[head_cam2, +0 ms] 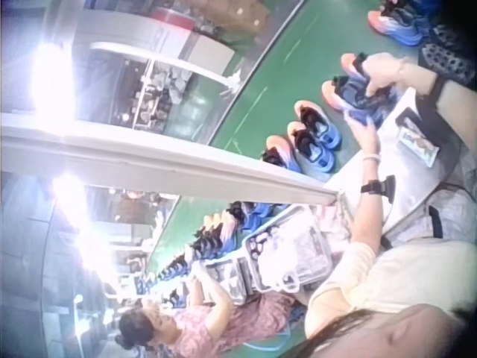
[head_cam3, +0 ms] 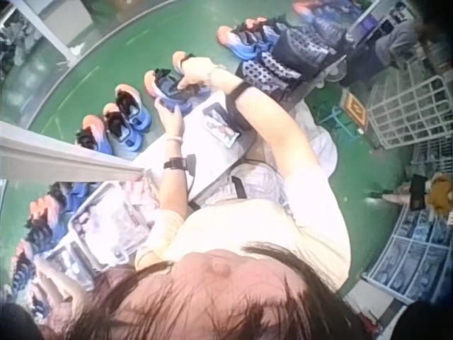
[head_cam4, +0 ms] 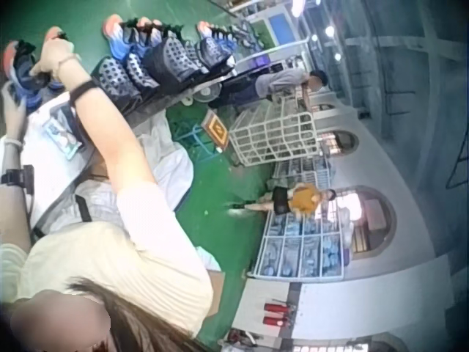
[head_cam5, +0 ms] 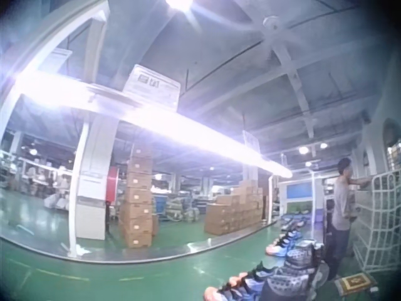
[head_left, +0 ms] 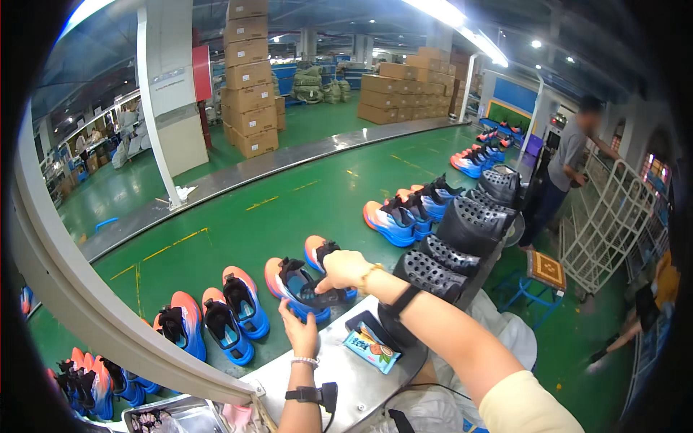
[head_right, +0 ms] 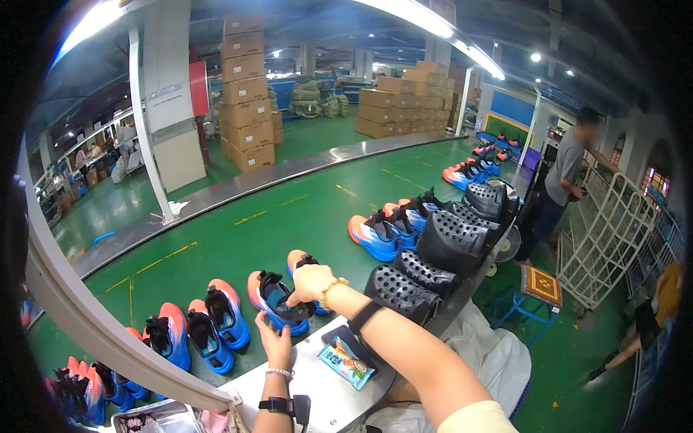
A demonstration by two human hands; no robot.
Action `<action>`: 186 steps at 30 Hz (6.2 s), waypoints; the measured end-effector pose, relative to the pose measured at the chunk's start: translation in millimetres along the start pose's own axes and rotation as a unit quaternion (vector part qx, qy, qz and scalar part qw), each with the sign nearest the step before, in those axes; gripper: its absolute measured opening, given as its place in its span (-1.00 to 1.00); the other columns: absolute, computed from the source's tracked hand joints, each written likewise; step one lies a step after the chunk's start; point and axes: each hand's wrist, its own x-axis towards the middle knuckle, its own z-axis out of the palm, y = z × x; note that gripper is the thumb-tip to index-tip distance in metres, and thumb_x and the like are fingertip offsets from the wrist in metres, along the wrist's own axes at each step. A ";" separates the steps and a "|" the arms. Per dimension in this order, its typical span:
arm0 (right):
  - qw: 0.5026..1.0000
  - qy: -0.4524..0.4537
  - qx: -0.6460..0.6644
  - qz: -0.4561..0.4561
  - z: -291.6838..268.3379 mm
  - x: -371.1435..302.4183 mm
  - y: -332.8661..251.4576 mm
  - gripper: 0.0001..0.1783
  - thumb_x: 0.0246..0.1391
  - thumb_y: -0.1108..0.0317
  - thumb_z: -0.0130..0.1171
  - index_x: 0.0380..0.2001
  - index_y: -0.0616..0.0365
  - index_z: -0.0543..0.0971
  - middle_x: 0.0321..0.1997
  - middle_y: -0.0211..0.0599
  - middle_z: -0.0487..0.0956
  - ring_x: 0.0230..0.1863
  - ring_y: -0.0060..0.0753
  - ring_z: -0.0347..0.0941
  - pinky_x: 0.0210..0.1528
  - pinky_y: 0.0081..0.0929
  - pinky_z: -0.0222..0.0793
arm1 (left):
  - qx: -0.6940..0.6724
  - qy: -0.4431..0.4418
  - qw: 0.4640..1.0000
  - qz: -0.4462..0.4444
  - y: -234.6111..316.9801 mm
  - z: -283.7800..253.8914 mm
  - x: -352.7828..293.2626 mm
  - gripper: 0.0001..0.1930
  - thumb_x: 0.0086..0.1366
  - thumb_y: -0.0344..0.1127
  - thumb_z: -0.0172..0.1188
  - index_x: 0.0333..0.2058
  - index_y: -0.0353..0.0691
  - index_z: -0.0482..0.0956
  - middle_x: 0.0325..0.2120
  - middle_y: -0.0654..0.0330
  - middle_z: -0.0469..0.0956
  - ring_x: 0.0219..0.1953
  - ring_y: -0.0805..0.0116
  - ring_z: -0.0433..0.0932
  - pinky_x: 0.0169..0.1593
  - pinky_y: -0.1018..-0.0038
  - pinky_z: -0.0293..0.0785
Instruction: Organizing and pairing shoes with shoe lasts on a factory production line.
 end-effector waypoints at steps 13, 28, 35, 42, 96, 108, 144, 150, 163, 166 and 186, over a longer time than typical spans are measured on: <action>0.988 0.140 -0.018 0.059 156.2 113.8 -22.6 -0.74 -0.07 0.17 0.28 -0.48 0.16 0.68 -0.41 -0.06 0.66 -0.34 -0.14 0.65 -0.27 -0.28 0.59 | 0.141 -0.021 0.989 0.033 16.3 2.9 -4.3 -0.60 0.10 -0.41 0.20 -0.04 -0.21 0.41 0.37 -0.12 0.01 -0.05 -0.30 0.50 -0.03 0.08 0.49; 0.966 0.080 0.246 -0.031 130.3 61.6 -21.0 -0.67 0.09 0.23 0.10 -0.26 0.34 0.55 -0.39 0.19 0.60 -0.33 0.17 0.57 -0.30 -0.08 0.51 | 0.071 -0.015 0.997 0.026 -0.1 -8.6 11.4 -0.73 0.06 -0.51 0.14 -0.20 -0.38 0.46 0.18 -0.15 0.36 -0.02 0.00 0.51 0.03 0.26 0.41; 0.883 0.246 0.252 -0.309 -11.5 -185.1 31.1 -0.74 0.18 0.19 0.10 -0.22 0.16 0.51 -0.50 -0.08 0.55 -0.44 0.00 0.52 -0.35 -0.20 0.44 | 0.019 -0.081 0.996 -0.020 12.6 -17.9 27.5 -0.82 0.18 -0.54 -0.01 -0.34 -0.39 0.59 -0.19 0.10 0.61 -0.46 0.52 0.47 -0.41 0.61 0.42; 0.824 0.542 0.162 0.040 -36.6 -224.8 162.0 -0.69 0.06 0.25 0.25 -0.18 0.20 0.56 -0.33 -0.21 0.61 -0.28 -0.14 0.53 -0.23 -0.30 0.43 | 0.121 -0.085 0.989 0.030 -21.7 -17.2 107.0 -0.23 -0.04 -0.39 0.46 0.15 -0.27 0.26 0.08 -0.04 0.43 0.11 0.13 0.42 0.19 0.27 0.32; 0.863 0.449 0.209 0.098 7.9 -221.0 214.2 -0.32 -0.13 0.12 0.46 0.02 0.15 0.40 -0.19 0.02 0.62 -0.12 0.05 0.57 -0.09 -0.23 0.45 | 0.217 -0.065 0.966 0.125 35.9 40.9 14.5 -0.38 0.09 -0.52 0.24 0.16 -0.23 0.30 0.25 -0.09 0.20 0.28 -0.07 0.23 0.31 0.26 0.18; 0.966 0.215 0.140 0.023 -21.7 -157.5 44.6 -0.39 -0.05 -0.04 0.33 -0.09 0.22 0.45 -0.33 0.04 0.61 -0.26 0.06 0.60 -0.21 -0.23 0.51 | 0.170 -0.115 0.975 0.086 5.9 42.5 17.9 -0.41 0.09 -0.46 0.18 0.15 -0.09 0.33 0.29 -0.18 0.18 0.22 -0.12 0.34 0.18 0.22 0.35; 0.989 0.104 0.065 0.087 110.8 104.1 23.2 -0.59 -0.18 0.10 0.34 -0.41 0.28 0.67 -0.39 0.09 0.64 -0.29 0.02 0.63 -0.17 -0.21 0.56 | 0.163 -0.015 0.986 0.029 14.8 40.6 8.2 -0.71 0.08 -0.33 0.32 -0.20 -0.15 0.51 0.19 -0.06 0.36 -0.07 -0.12 0.53 -0.07 0.15 0.48; 0.980 0.182 0.064 0.042 134.4 106.8 23.2 -0.61 0.01 0.07 0.16 -0.48 0.25 0.66 -0.42 0.06 0.63 -0.33 0.08 0.61 -0.21 -0.13 0.55 | 0.113 -0.028 0.991 0.060 15.0 38.6 6.7 -0.68 0.06 -0.46 0.28 -0.18 -0.29 0.48 0.11 -0.10 0.43 -0.01 -0.15 0.49 -0.02 0.19 0.44; 0.979 0.128 0.097 -0.125 103.5 49.1 14.0 -0.65 0.00 0.09 0.16 -0.45 0.19 0.64 -0.43 0.05 0.61 -0.36 0.06 0.58 -0.25 -0.11 0.51 | 0.142 0.061 0.973 0.172 -7.1 40.9 19.5 -0.71 0.11 -0.44 0.25 -0.19 -0.33 0.42 0.18 -0.17 0.31 0.15 -0.19 0.35 0.23 0.15 0.23; 0.967 0.099 0.057 -0.229 16.0 -62.8 1.5 -0.70 0.08 0.14 0.14 -0.49 0.18 0.54 -0.50 -0.03 0.57 -0.37 0.06 0.55 -0.28 -0.14 0.46 | 0.137 0.030 0.981 0.134 -12.7 21.0 35.3 -0.58 0.14 -0.36 0.25 -0.03 -0.34 0.43 0.21 -0.14 0.27 0.25 -0.10 0.25 0.31 0.18 0.12; 0.951 0.283 -0.015 0.126 -11.9 -220.5 184.0 -0.34 -0.07 -0.24 0.25 -0.55 0.27 0.47 -0.71 -0.18 0.53 -0.62 -0.18 0.57 -0.57 -0.37 0.46 | 0.279 -0.355 0.824 0.343 72.2 305.5 135.4 -0.43 0.17 -0.14 0.27 0.16 -0.13 0.41 0.19 -0.15 0.34 0.22 -0.05 0.36 0.26 0.23 0.28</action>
